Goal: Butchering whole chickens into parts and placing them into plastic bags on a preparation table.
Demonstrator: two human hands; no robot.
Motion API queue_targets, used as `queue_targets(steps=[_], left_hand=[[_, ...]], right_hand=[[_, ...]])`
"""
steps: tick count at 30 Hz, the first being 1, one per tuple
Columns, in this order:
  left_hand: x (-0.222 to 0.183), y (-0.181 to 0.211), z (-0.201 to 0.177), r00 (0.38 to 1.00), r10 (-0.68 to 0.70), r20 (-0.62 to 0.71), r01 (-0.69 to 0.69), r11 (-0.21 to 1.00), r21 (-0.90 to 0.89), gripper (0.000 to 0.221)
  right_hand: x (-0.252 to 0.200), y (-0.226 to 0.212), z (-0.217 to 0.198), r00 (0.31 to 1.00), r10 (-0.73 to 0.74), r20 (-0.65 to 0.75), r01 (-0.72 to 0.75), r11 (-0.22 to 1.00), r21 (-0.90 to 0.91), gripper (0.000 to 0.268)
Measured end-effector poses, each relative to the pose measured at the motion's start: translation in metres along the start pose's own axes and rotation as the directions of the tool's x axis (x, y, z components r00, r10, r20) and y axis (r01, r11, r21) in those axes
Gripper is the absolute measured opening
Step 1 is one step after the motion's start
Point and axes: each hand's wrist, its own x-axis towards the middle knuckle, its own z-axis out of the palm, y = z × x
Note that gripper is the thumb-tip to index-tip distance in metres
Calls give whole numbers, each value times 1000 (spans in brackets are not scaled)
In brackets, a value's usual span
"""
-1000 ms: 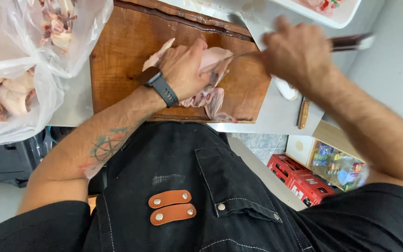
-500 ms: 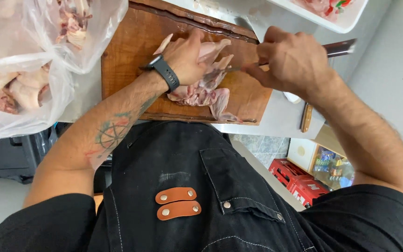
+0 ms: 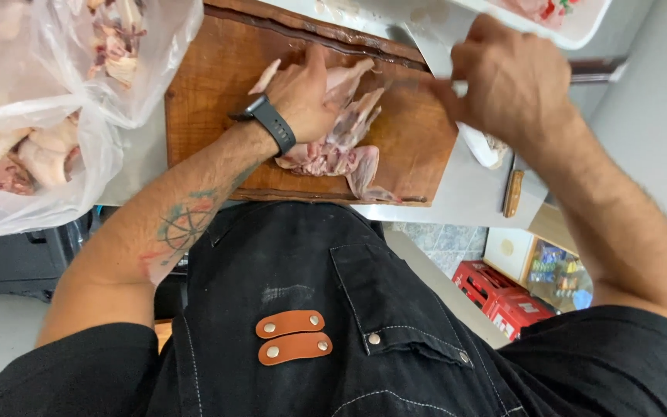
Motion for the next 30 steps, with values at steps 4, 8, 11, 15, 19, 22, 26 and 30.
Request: queue_targets(steps=[4, 8, 11, 15, 19, 22, 26, 30], left_hand=[[15, -12, 13, 995, 55, -85, -52, 998, 39, 52], [0, 7, 5, 998, -65, -27, 63, 997, -43, 55], [5, 23, -3, 989, -145, 32, 144, 989, 34, 76], [8, 49, -35, 950, -206, 236, 196, 978, 65, 28], [2, 26, -46, 982, -176, 68, 177, 984, -7, 23], [-5, -10, -28, 918, -62, -391, -23, 978, -208, 14], [-33, -49, 2, 457, 312, -833, -364, 920, 145, 26], [-53, -50, 29, 434, 309, -846, -449, 889, 95, 35]], right_hand=[[-2, -14, 22, 983, -141, -116, 147, 988, 38, 57], [-13, 13, 32, 997, 69, -35, -73, 985, -158, 62], [-33, 22, 41, 970, 74, -233, -95, 992, -79, 60], [-56, 19, 59, 920, 193, -341, -51, 922, 383, 29], [-90, -6, 66, 891, 210, -403, 64, 820, 569, 29], [-122, -36, 80, 914, 311, -261, 20, 608, 794, 22], [-124, -92, 114, 836, 286, -469, 314, 452, 835, 10], [-103, -156, 142, 711, 333, -619, 420, 505, 754, 47]])
